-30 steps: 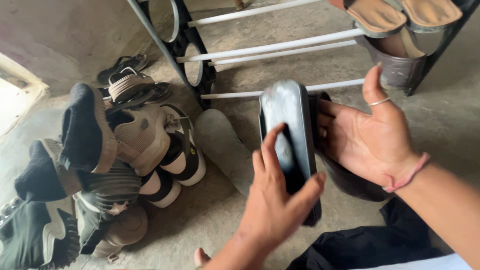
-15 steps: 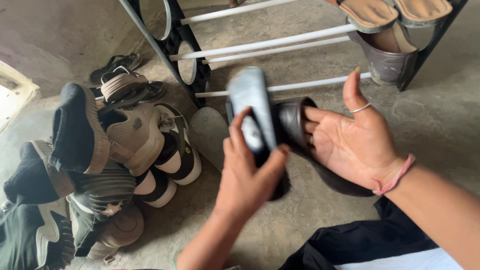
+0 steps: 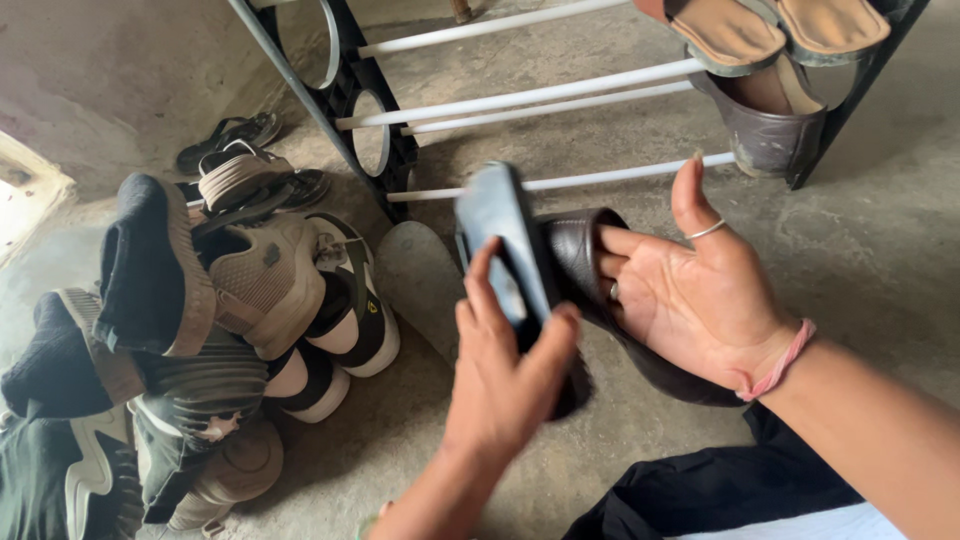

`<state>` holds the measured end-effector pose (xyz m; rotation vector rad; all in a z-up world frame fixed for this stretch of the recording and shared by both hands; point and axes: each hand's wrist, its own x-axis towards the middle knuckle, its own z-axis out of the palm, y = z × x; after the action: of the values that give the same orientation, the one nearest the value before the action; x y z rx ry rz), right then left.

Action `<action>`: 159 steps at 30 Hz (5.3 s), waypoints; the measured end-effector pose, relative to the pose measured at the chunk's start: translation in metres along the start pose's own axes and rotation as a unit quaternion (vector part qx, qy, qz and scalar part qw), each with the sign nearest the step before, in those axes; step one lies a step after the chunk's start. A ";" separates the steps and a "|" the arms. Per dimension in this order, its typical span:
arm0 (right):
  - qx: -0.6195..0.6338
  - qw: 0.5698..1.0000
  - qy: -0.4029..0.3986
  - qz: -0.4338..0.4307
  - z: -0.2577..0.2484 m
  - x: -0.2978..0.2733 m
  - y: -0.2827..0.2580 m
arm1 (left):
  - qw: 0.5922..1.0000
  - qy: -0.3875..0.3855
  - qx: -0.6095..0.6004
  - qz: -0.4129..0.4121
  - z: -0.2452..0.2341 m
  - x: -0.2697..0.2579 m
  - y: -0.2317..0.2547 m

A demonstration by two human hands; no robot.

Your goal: The person scrubs a dark slip-on shoe with a brush, rotating it to clean the upper, sides, and sole. The shoe is held in one hand while the other hand uses the brush to remove dirt.

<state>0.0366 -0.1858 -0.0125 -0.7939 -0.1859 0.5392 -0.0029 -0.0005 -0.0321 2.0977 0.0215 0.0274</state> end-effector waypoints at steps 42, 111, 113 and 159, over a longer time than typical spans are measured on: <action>-0.197 0.961 0.160 -0.108 -0.004 0.002 -0.025 | 0.981 -0.116 -0.151 -0.036 -0.079 0.030 0.026; -0.120 0.940 0.261 -0.183 -0.033 -0.008 -0.044 | 0.964 -0.209 -0.153 0.060 -0.043 -0.004 0.064; -0.126 0.942 0.241 -0.198 -0.035 -0.010 -0.044 | 0.955 -0.238 -0.154 0.085 -0.042 -0.005 0.069; -0.768 0.639 0.043 -0.028 -0.138 -0.016 -0.036 | 0.867 -0.168 -0.346 -0.317 -0.028 0.016 -0.022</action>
<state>0.0864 -0.3012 -0.0811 -2.4910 -0.6115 0.1499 0.0126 0.0347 -0.0370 1.2697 0.4274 -0.6387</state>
